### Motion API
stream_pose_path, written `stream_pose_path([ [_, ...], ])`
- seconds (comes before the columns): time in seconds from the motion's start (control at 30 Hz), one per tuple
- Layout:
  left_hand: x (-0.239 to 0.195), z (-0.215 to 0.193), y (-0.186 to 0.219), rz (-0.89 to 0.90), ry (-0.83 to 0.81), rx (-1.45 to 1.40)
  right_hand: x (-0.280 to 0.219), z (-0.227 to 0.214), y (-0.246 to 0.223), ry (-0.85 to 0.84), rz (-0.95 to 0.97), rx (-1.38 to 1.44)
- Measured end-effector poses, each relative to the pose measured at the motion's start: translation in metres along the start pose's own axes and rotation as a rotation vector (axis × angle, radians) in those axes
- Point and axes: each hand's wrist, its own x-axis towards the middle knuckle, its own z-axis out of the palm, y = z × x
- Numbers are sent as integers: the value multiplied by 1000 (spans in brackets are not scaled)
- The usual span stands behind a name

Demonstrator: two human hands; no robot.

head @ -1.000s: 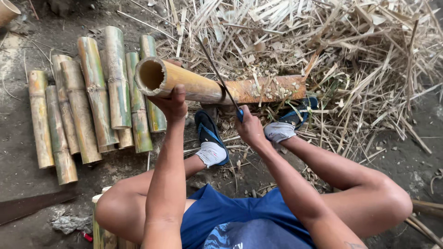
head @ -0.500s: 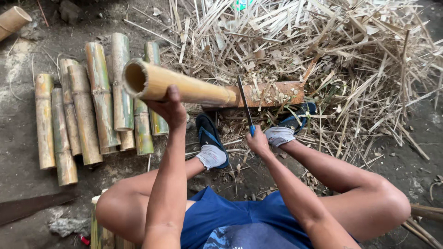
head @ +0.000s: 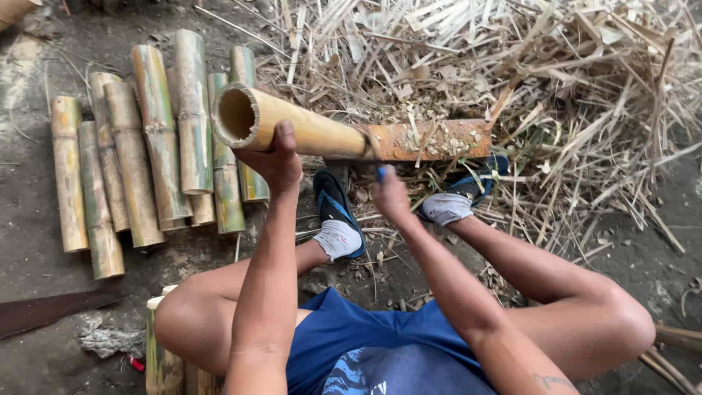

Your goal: The person sits on the ground and uses a knife to shave the outer surface of bamboo poles. They hold each pole with one hand and scrape along its length with the other, rotating the pole to remove the green outer layer and reveal the lighter inner surface.

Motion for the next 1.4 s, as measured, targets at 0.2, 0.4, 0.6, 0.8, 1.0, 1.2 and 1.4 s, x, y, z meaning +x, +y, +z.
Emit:
stream_pose_path([
  [0.2,10,25,6,142,-11,9,9,-7,16,101,-381,-76],
  [0.4,4,9,8,55,15,-29,28,29,67,69,-76,-108],
  [0.6,8,14,9,65,99,67,49,1,73,20,-40,-202],
  [0.8,-9,30,6,102,137,34,-22,10,3,23,-333,23],
  [1.0,-3,27,8,37,172,62,20,18,30,-3,3,199],
  [1.2,-8,59,11,154,115,31,23,-8,40,-84,2,105],
  [1.4,-5,50,11,110,196,115,11,42,39,152,-102,1],
])
